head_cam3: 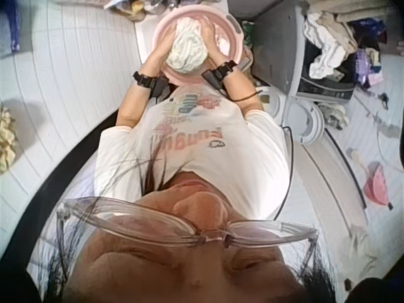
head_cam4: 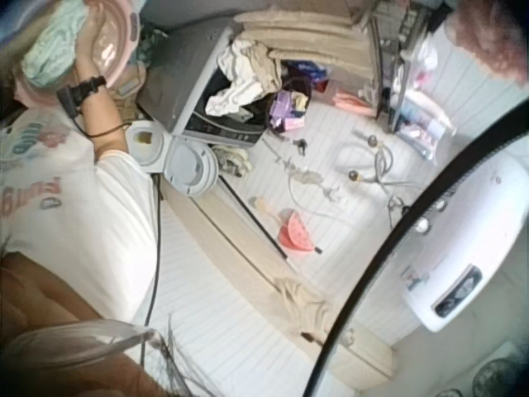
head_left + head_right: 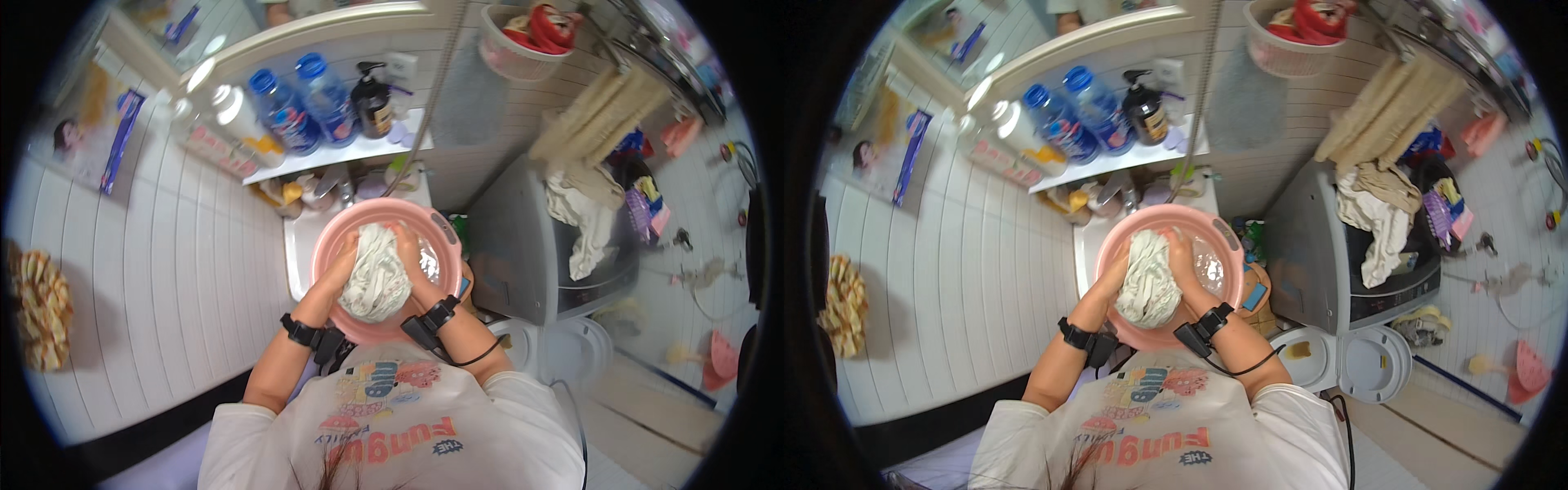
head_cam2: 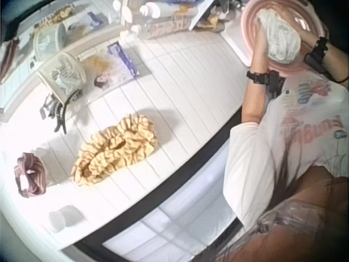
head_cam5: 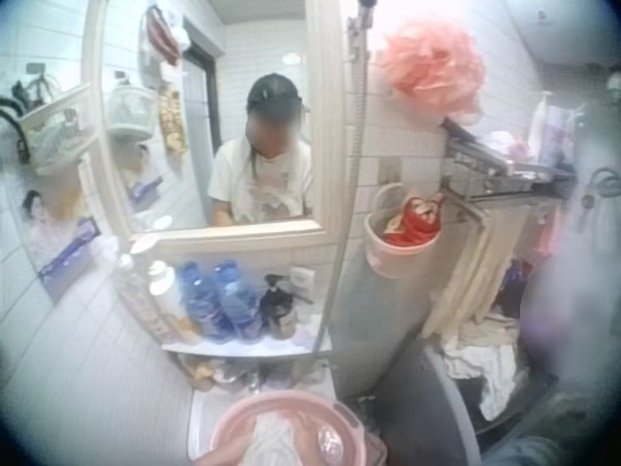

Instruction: The person hand washes a light-colored cloth in a pink basin filled with water. They repeatedly submerge, agitate, and wring the cloth, then briefly drain the basin and refill it with fresh water before continuing to wash and wring the cloth.

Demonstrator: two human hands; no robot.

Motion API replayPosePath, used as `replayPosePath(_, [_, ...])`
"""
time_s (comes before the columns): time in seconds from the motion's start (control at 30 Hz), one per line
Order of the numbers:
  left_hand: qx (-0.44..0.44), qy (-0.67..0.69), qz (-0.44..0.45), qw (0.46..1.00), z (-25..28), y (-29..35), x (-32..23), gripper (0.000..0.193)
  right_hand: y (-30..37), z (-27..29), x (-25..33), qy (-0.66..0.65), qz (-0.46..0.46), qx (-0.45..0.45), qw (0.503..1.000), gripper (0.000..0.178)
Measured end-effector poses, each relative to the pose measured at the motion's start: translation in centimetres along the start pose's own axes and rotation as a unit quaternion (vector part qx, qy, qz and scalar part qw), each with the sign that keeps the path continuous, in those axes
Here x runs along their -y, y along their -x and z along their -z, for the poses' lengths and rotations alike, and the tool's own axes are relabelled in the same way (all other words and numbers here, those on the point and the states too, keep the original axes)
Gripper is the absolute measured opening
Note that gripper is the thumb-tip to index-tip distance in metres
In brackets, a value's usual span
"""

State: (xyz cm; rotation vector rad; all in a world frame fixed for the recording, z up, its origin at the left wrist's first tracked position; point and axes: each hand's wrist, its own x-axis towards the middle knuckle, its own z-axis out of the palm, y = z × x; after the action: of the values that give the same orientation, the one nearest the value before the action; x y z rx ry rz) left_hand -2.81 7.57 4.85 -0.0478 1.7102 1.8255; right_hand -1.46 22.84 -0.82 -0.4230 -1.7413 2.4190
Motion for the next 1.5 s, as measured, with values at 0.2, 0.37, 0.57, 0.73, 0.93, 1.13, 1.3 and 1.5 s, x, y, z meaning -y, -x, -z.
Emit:
replayPosePath(0.2, [0.135,0.206,0.062,0.967,3.6,2.4,0.6,0.067,0.8,-0.7,1.2,-0.257,-0.16,-0.04,0.952,0.041])
replayPosePath(0.37, [0.051,0.222,0.088,0.97,3.1,2.0,4.3,0.055,1.2,-0.7,1.7,-0.286,-0.184,-0.001,0.94,0.062])
replayPosePath(0.57, [-0.065,0.301,0.026,0.951,3.1,2.2,4.5,0.039,1.4,2.3,3.7,-0.078,-0.194,0.104,0.972,0.064])
replayPosePath(0.73, [-0.183,0.265,0.063,0.945,1.3,5.2,0.1,0.043,2.0,5.2,4.6,0.082,-0.217,0.093,0.968,0.065])
replayPosePath(0.93, [-0.199,0.25,0.042,0.947,0.3,7.0,-1.9,0.054,1.9,8.2,1.9,0.052,-0.242,0.133,0.96,0.046])
replayPosePath(1.13, [-0.169,0.332,0.013,0.928,4.3,3.9,5.6,0.052,2.8,11.8,1.3,0.599,0.227,-0.039,0.767,0.055])
replayPosePath(1.3, [-0.135,0.434,-0.004,0.891,7.8,2.6,8.8,0.05,5.2,16.5,1.6,0.573,0.058,-0.124,0.808,0.047])
replayPosePath(1.5, [-0.113,0.405,0.009,0.907,10.0,2.4,8.6,0.051,7.2,18.6,-2.2,0.126,-0.266,0.005,0.956,0.033])
